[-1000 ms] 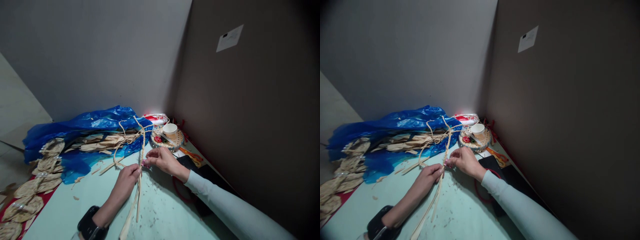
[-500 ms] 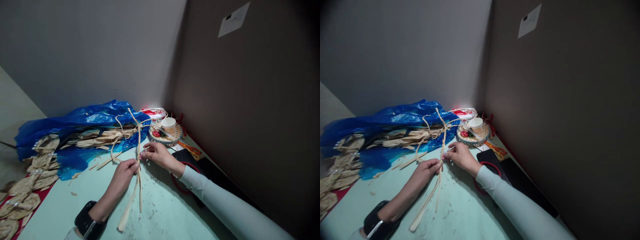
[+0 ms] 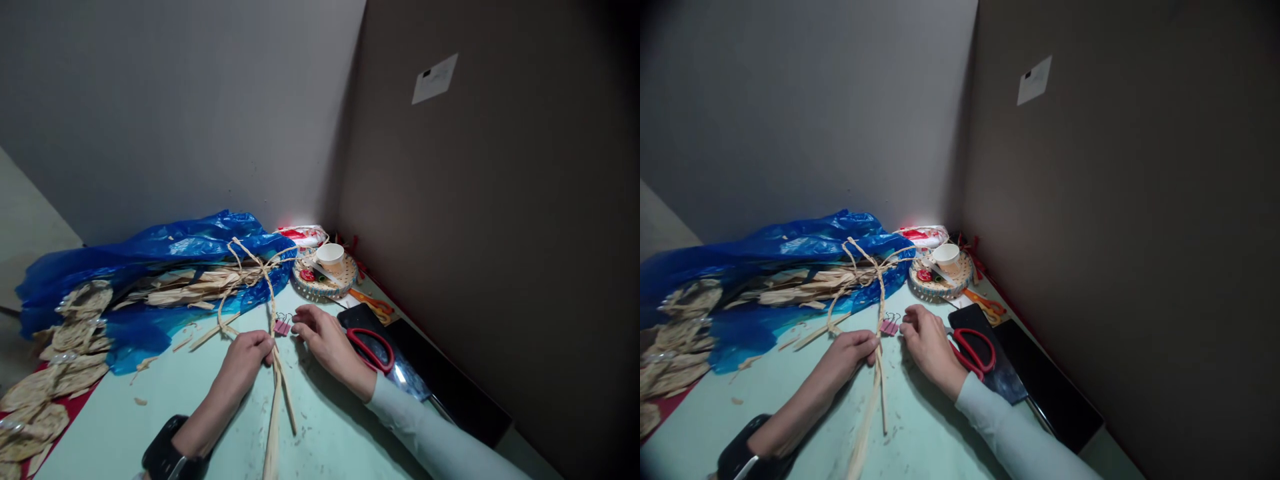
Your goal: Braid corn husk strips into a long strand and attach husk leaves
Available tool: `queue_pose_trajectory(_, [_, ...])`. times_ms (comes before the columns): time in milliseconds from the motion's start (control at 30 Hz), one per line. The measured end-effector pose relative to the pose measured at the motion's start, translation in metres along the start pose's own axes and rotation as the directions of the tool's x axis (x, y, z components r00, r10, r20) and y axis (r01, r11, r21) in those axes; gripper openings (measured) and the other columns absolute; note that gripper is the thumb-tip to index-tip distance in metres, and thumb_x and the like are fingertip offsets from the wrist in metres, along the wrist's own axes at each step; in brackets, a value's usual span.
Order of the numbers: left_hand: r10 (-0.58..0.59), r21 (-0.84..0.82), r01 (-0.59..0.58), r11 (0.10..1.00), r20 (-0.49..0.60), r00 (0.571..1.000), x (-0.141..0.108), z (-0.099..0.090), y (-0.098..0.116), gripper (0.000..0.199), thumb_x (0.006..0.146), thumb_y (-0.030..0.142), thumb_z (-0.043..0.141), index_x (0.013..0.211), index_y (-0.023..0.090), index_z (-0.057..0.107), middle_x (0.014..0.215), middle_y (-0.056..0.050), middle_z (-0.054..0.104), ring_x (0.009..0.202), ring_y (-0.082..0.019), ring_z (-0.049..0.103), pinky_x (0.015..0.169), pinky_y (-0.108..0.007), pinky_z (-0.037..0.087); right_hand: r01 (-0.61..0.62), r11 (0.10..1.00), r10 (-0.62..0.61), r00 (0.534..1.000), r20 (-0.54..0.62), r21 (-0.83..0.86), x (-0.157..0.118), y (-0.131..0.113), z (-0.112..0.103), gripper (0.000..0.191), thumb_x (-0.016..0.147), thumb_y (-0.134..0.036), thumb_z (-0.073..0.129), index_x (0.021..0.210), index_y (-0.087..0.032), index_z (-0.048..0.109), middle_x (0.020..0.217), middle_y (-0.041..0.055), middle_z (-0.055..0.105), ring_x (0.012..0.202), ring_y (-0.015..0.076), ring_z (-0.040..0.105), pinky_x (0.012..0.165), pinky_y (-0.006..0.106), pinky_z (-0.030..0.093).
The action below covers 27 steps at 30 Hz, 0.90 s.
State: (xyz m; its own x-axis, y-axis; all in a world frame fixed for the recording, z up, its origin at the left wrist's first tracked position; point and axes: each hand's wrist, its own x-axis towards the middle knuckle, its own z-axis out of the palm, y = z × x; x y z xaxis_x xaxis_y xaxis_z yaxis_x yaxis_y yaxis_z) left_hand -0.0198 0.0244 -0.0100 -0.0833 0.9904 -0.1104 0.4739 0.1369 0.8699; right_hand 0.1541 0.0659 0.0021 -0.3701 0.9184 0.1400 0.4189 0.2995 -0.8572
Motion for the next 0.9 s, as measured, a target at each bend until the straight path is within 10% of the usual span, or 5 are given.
queue_pose_trajectory(200, [0.024,0.046,-0.022,0.999,-0.043,0.999,-0.005,-0.001,0.01,0.037,0.075,0.044,0.05,0.045,0.023,0.047,0.048,0.001,0.052,0.055,-0.019,0.048,0.06,-0.03,0.031,0.014,0.999,-0.014,1.0,0.002,-0.051,0.011,-0.011,0.006,0.014,0.087,-0.018,0.054,0.081,-0.017,0.067,0.082,0.0045,0.072,0.08,0.0182,0.062,0.072,0.026,0.041])
queue_pose_trajectory(900, [-0.017,0.087,0.016,0.996,0.006,1.0,-0.011,-0.008,0.008,0.037,0.071,0.046,0.049,0.041,0.025,0.043,0.044,0.001,0.047,0.052,-0.02,0.043,0.058,-0.029,0.028,0.035,0.937,-0.03,0.999,0.019,-0.348,0.009,-0.021,0.015,0.013,0.087,-0.018,0.05,0.083,-0.016,0.063,0.079,0.0083,0.069,0.074,0.0196,0.059,0.061,0.028,0.028])
